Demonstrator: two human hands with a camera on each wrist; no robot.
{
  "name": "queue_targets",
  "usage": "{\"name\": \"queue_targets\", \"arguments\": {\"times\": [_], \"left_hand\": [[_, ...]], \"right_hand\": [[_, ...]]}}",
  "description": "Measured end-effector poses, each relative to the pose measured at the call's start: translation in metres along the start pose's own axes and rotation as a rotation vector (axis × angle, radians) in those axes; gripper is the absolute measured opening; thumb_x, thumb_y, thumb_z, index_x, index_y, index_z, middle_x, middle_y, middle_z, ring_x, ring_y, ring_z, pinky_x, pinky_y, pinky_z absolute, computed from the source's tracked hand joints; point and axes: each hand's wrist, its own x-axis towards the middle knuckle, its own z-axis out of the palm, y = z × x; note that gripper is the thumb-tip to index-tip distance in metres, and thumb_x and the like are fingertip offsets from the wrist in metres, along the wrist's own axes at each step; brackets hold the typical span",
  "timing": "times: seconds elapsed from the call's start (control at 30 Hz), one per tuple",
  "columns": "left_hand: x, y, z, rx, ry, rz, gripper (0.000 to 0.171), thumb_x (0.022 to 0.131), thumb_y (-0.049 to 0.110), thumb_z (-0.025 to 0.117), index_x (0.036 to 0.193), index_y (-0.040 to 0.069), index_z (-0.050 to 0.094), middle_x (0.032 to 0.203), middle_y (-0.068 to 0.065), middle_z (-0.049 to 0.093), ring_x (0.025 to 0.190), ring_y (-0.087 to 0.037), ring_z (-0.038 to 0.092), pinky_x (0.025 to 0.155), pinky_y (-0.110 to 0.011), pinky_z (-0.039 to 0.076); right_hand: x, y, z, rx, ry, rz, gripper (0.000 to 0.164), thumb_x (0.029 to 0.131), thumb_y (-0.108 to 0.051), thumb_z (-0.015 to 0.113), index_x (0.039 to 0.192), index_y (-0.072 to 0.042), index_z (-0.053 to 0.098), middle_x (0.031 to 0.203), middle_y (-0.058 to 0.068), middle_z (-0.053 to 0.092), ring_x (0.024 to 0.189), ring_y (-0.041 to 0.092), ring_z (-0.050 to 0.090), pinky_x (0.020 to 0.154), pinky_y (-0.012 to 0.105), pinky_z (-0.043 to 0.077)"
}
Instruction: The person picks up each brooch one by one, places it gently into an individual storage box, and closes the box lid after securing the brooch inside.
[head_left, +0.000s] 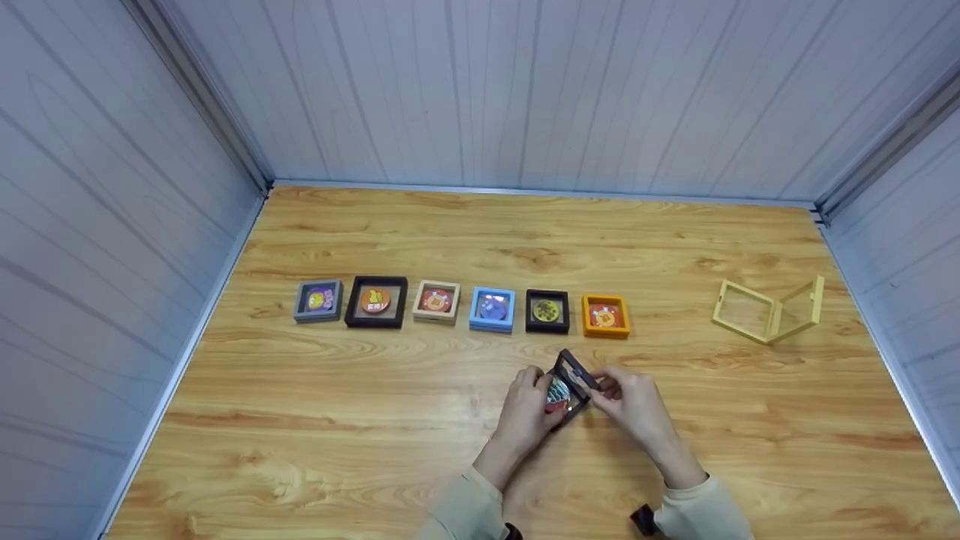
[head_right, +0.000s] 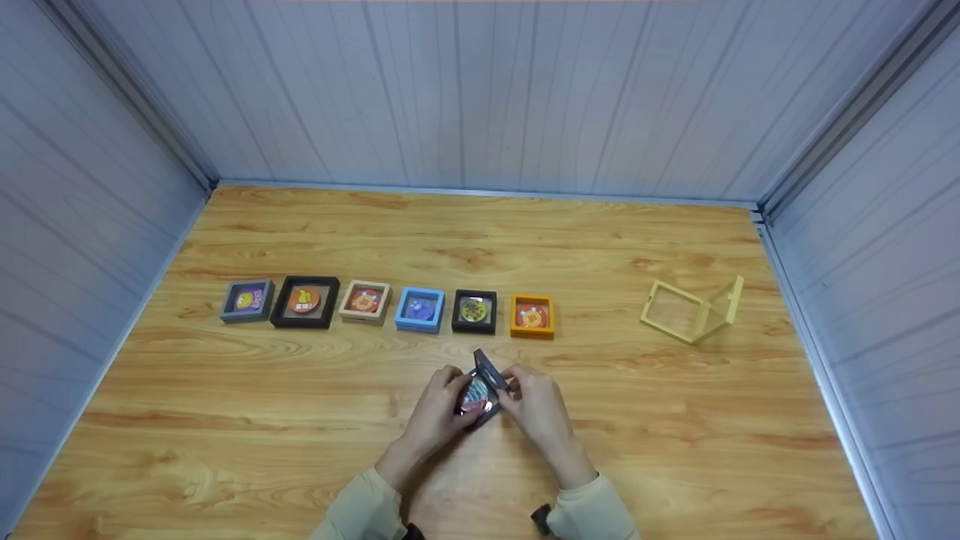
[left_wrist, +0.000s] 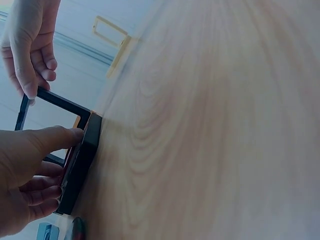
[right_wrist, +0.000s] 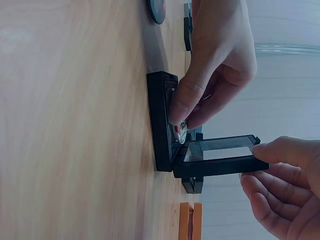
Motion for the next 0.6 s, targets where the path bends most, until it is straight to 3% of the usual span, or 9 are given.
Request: {"name": "queue_targets", "arguments": {"times": [0.43,0.6], "left_hand": [[-0.0004,-0.0001,-0.0013,-0.023,-0.054,-0.027,0.053,0.067,0.032,0.075,0.105,-0.003,0.060,0.094,-0.005,0.047,0.083,-0.018,0.046,0.073,-0.028,0.040],[-0.0030,-0.0019,-0.0031,-0.109,-0.050,-0.040,0.058,0.065,0.033,0.076,0.108,-0.003,0.059,0.094,-0.004,0.047,0.085,-0.017,0.045,0.074,-0.027,0.040]], "right_hand": [[-0.0002,0.0005,-0.0003,0.016,-0.015,0.023,0.019,0.066,0.005,0.070,0.082,-0.002,0.064,0.068,0.007,0.063,0.057,0.012,0.057,0.052,0.021,0.048],[-0.0007,0.0014,-0.0005,0.007,-0.014,0.005,0.019,0.066,0.005,0.070,0.083,-0.001,0.064,0.069,0.008,0.064,0.057,0.014,0.058,0.052,0.022,0.047]]}}
